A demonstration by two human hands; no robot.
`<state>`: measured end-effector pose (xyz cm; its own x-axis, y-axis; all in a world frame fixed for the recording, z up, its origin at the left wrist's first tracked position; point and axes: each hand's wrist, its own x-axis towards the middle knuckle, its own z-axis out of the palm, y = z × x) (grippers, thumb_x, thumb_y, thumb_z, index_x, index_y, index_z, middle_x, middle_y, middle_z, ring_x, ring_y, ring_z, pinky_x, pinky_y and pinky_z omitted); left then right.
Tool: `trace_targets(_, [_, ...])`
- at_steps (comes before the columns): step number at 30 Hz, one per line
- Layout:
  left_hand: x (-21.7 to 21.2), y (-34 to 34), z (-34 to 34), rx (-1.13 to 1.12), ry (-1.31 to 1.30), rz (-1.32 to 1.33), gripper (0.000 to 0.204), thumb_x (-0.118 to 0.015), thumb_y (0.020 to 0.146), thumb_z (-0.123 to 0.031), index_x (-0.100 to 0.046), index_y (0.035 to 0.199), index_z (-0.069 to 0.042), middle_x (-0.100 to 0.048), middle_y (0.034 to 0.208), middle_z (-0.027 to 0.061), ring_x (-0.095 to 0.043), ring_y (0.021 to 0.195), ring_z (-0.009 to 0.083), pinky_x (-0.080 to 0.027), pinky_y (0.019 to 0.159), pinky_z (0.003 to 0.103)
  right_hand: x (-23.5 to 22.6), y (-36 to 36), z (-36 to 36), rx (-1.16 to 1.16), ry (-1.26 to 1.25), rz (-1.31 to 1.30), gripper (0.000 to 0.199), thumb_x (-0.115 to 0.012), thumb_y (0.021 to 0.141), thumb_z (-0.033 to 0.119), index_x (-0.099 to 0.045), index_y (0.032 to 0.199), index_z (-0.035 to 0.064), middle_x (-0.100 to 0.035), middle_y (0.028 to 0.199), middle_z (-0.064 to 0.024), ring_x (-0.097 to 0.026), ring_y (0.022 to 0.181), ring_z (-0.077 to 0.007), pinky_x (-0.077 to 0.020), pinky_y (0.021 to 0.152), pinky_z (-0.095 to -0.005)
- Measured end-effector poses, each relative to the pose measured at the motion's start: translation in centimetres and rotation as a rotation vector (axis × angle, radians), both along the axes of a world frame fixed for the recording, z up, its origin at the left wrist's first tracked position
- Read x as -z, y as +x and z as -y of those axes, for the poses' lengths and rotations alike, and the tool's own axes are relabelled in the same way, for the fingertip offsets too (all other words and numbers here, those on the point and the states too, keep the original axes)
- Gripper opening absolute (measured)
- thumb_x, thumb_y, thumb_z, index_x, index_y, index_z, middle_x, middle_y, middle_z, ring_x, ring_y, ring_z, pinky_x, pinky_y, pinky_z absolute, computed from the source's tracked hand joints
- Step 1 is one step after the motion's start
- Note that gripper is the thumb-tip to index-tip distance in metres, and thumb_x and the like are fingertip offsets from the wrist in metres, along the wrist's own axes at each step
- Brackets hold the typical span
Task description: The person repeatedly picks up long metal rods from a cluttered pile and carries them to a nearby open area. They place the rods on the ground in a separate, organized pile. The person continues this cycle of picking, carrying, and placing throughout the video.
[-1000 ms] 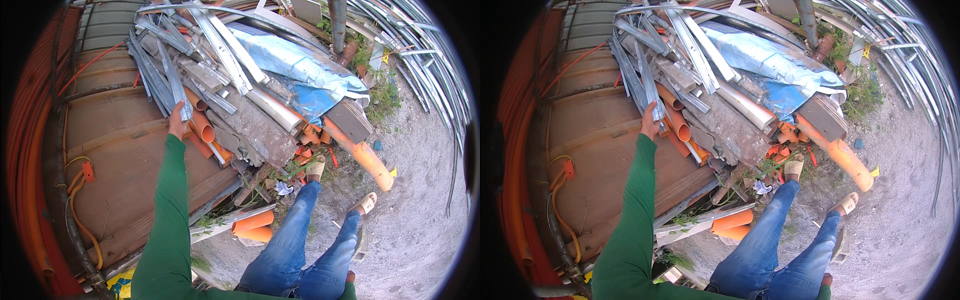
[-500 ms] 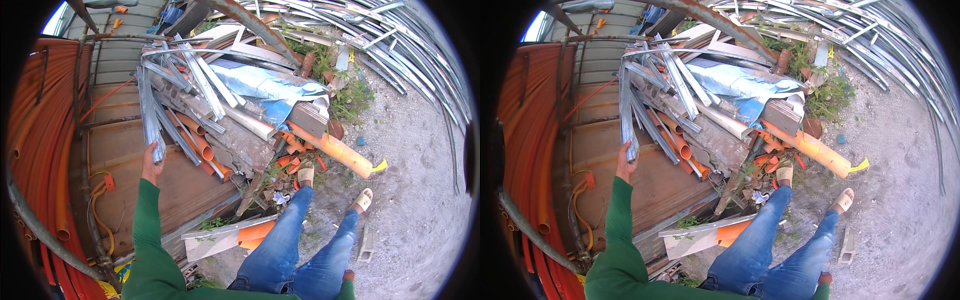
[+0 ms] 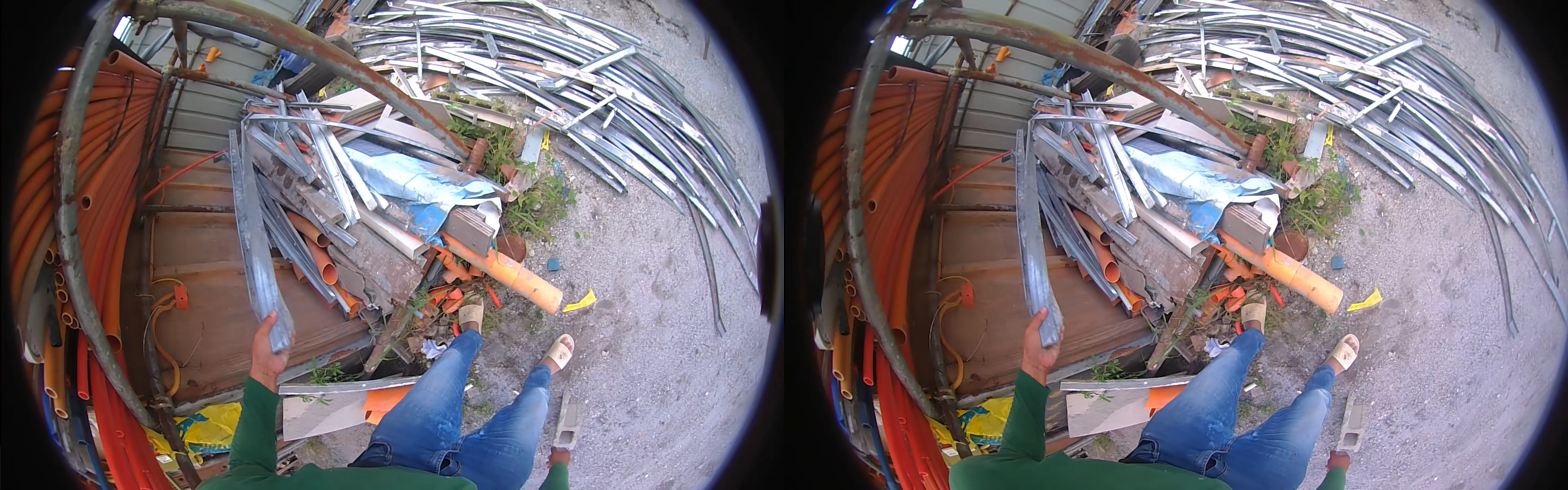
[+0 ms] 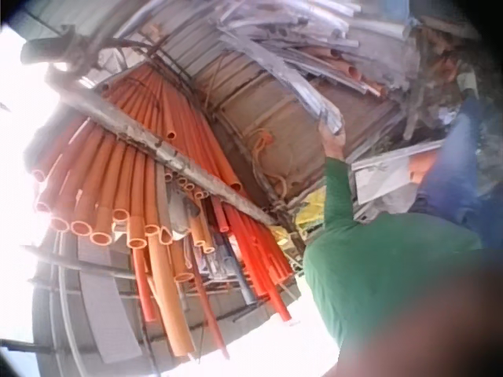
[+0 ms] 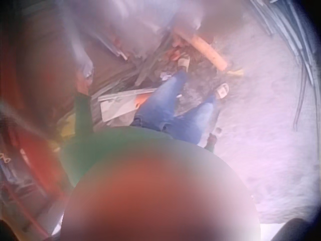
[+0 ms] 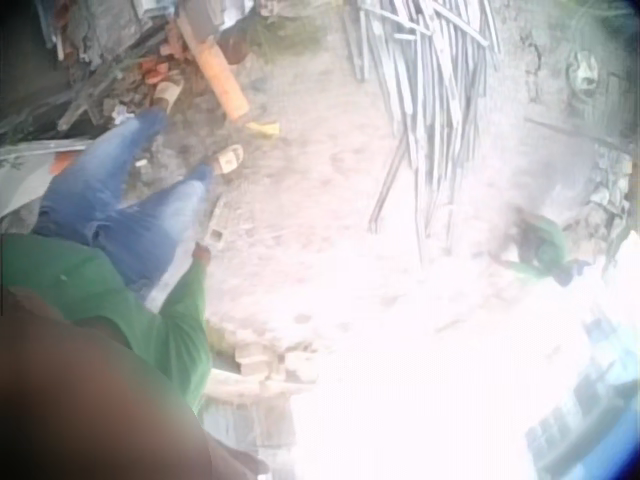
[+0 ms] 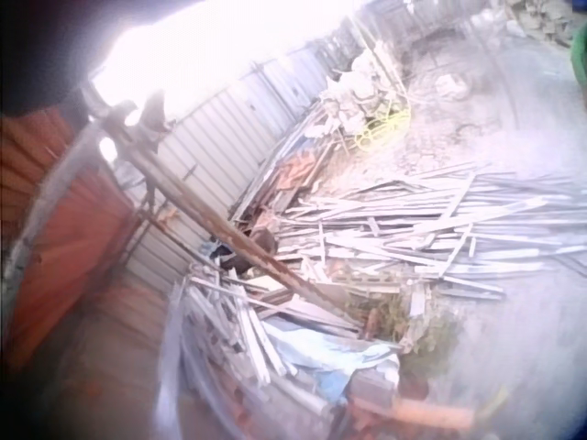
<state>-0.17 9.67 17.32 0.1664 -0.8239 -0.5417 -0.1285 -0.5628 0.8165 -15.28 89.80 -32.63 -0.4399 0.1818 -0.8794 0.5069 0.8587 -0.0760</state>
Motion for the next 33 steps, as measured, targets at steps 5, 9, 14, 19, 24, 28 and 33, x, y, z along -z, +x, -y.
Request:
trace_targets(5, [3.7, -4.7, -16.5, 0.027, 0.016, 0.065, 0.027, -0.071, 0.084, -0.012, -0.064, 0.105, 0.003, -0.067, 0.096, 0.0081, -0.067, 0.086, 0.0178, -0.053, 0.076, 0.033, 2.5, -4.2, 1.7, 0.111, -0.099, 0.118, 0.018, -0.065, 0.083, 0.016, -0.058, 0.085, -0.0009, -0.058, 0.057, -0.0132, -0.054, 0.037, -0.0251, -0.0434, 0.033, -0.0403])
trace_targets(9, [4.4, -6.4, -22.4, -0.03, -0.029, -0.034, 0.032, -0.073, 0.081, -0.012, -0.063, 0.106, 0.006, -0.067, 0.099, 0.0093, -0.066, 0.085, 0.0183, -0.051, 0.078, 0.033, 0.1, -10.0, 7.4, 0.321, -0.309, 0.151, 0.02, -0.065, 0.087, 0.017, -0.055, 0.084, 0.0005, -0.059, 0.06, -0.0123, -0.054, 0.039, -0.0245, -0.0411, 0.033, -0.041])
trace_targets(14, [4.5, -6.3, -26.6, -0.032, -0.112, 0.065, 0.043, -0.077, 0.076, -0.019, -0.063, 0.103, 0.012, -0.067, 0.098, 0.0126, -0.064, 0.084, 0.0181, -0.049, 0.077, 0.032, -6.0, -17.2, 16.0, -0.24, -0.633, -0.366, 0.029, -0.068, 0.085, 0.022, -0.064, 0.08, -0.0059, -0.067, 0.075, -0.0146, -0.065, 0.065, -0.0281, -0.0504, 0.063, -0.0381])
trace_targets(19, [1.0, -10.0, -29.7, 0.005, -0.072, -0.081, 0.042, -0.077, 0.076, -0.021, -0.065, 0.099, 0.012, -0.068, 0.093, 0.0123, -0.065, 0.08, 0.0187, -0.05, 0.073, 0.032, -13.8, -21.8, 30.5, -0.208, -1.121, -0.256, 0.031, -0.064, 0.092, 0.029, -0.068, 0.101, -0.0006, -0.068, 0.089, -0.0085, -0.064, 0.077, -0.0154, -0.0519, 0.068, -0.0285])
trace_targets(24, [-4.3, -13.3, -37.6, -0.09, -0.009, -0.235, 0.045, -0.075, 0.08, -0.023, -0.063, 0.103, 0.013, -0.068, 0.093, 0.0132, -0.066, 0.077, 0.0185, -0.052, 0.066, 0.032, -40.5, -16.3, 43.9, -0.11, -1.117, 0.921, 0.078, -0.05, 0.092, 0.062, -0.043, 0.137, -0.0006, -0.054, 0.13, -0.0168, -0.058, 0.109, -0.0268, -0.0493, 0.09, -0.0427])
trace_targets(28, [-6.8, -14.8, -38.8, -0.042, 0.021, -0.332, 0.038, -0.07, 0.085, -0.018, -0.06, 0.111, 0.007, -0.068, 0.094, 0.0119, -0.068, 0.08, 0.0228, -0.055, 0.071, 0.038, -47.4, -12.7, 49.0, -0.174, -1.305, 1.282, 0.077, -0.051, 0.092, 0.059, -0.04, 0.139, -0.0011, -0.057, 0.127, -0.0205, -0.061, 0.105, -0.0317, -0.0489, 0.093, -0.0464])
trace_targets(33, [-9.9, -14.4, -40.2, -0.017, 0.079, -0.46, 0.037, -0.066, 0.089, -0.024, -0.056, 0.117, -0.004, -0.066, 0.096, 0.0058, -0.065, 0.086, 0.0206, -0.054, 0.073, 0.037, -54.9, -10.2, 48.9, -0.265, -1.3, 1.533, 0.068, -0.048, 0.095, 0.05, -0.04, 0.139, -0.0008, -0.06, 0.119, -0.0262, -0.064, 0.102, -0.0375, -0.052, 0.091, -0.0484])
